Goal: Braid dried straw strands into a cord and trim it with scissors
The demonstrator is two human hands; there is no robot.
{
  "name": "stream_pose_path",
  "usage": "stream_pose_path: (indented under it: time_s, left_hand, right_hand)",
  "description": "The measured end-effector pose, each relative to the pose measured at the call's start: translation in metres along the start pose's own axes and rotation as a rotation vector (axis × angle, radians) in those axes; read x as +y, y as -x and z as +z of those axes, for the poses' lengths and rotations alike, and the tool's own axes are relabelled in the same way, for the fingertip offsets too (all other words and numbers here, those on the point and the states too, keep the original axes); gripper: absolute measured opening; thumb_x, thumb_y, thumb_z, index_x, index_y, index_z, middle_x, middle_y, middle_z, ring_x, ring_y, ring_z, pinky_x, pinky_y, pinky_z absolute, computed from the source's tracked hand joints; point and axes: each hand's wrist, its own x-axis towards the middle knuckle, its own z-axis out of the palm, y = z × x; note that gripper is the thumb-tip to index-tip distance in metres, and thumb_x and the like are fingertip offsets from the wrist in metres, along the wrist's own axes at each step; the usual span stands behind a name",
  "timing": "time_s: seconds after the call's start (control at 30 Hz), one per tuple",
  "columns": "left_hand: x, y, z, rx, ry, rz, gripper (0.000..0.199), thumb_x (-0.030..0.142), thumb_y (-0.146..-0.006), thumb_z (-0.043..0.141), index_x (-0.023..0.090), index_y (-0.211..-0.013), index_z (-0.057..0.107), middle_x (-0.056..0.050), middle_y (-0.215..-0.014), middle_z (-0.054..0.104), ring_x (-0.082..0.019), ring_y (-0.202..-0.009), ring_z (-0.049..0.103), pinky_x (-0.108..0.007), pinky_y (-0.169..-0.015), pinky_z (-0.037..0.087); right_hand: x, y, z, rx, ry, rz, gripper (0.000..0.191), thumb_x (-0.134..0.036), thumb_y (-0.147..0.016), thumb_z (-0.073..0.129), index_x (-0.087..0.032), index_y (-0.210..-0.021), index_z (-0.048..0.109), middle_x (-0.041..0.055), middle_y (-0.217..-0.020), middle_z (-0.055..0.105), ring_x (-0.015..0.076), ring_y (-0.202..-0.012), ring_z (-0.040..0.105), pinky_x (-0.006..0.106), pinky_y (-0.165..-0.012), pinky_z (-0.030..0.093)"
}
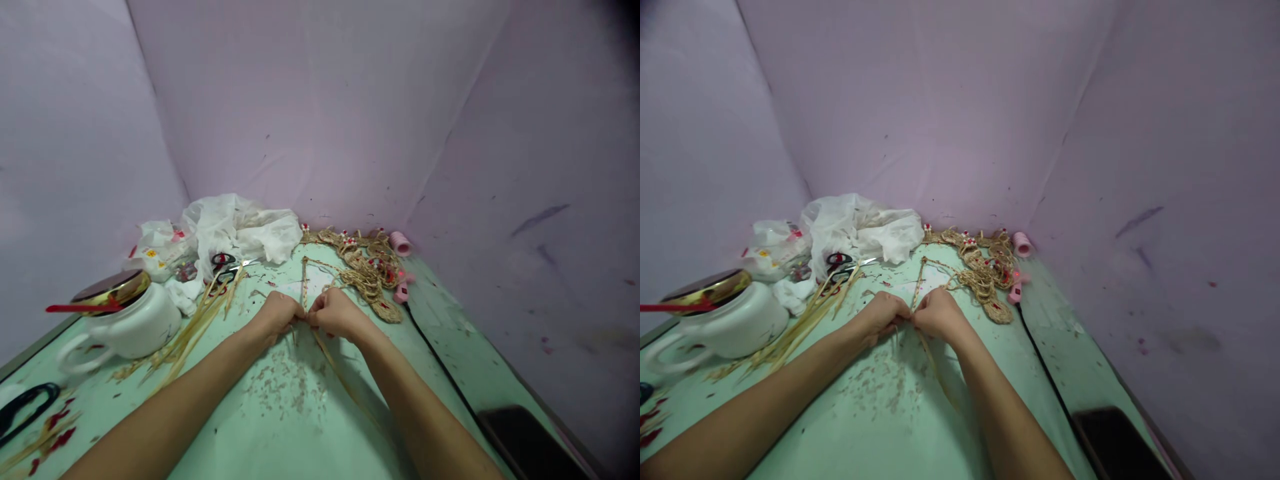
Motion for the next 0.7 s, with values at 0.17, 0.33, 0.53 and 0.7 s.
stream_pose_path:
  time_s: [0.17, 0.33, 0.53, 0.7]
  left_hand:
    - [0.001, 0.002, -0.004, -0.023, 0.058, 0.007, 0.019, 0.012, -0.049, 0.051, 0.016, -0.042, 0.034, 0.008, -0.032, 0.026, -0.001, -0.029, 0.016, -0.018, -0.032, 0.007]
    - [-0.003, -0.003, -0.011, -0.092, -0.011, 0.072, 0.015, 0.014, -0.048, 0.052, 0.015, -0.043, 0.037, 0.008, -0.032, 0.030, -0.001, -0.028, 0.018, -0.018, -0.032, 0.007]
    - [0.000, -0.011, -0.028, -0.278, 0.069, -0.008, 0.026, 0.021, -0.045, 0.060, 0.016, -0.042, 0.035, 0.008, -0.033, 0.029, -0.001, -0.030, 0.021, -0.018, -0.033, 0.007]
    - [0.002, -0.010, -0.031, -0.329, 0.056, -0.014, 0.027, 0.023, -0.046, 0.060, 0.016, -0.042, 0.034, 0.008, -0.034, 0.027, 0.000, -0.030, 0.018, -0.018, -0.033, 0.004]
  right_hand:
    - [-0.010, 0.011, 0.011, 0.028, 0.045, -0.113, 0.013, -0.007, -0.052, 0.051, -0.014, -0.045, 0.058, -0.0006, -0.032, 0.045, 0.0086, -0.035, 0.042, 0.020, -0.038, 0.025]
    - [-0.014, 0.017, -0.003, -0.143, -0.058, -0.101, 0.011, -0.014, -0.059, 0.055, -0.013, -0.048, 0.058, -0.0001, -0.039, 0.050, 0.0073, -0.035, 0.043, 0.018, -0.037, 0.031]
    - [0.009, 0.009, -0.037, -0.056, -0.227, 0.007, 0.009, -0.018, -0.059, 0.061, -0.012, -0.064, 0.063, 0.0065, -0.068, 0.066, 0.0066, -0.046, 0.051, 0.015, -0.039, 0.038]
    - [0.016, 0.012, -0.033, -0.433, -0.311, -0.027, 0.020, -0.024, -0.059, 0.062, -0.014, -0.075, 0.067, 0.0041, -0.077, 0.066, 0.0059, -0.048, 0.052, 0.015, -0.039, 0.040]
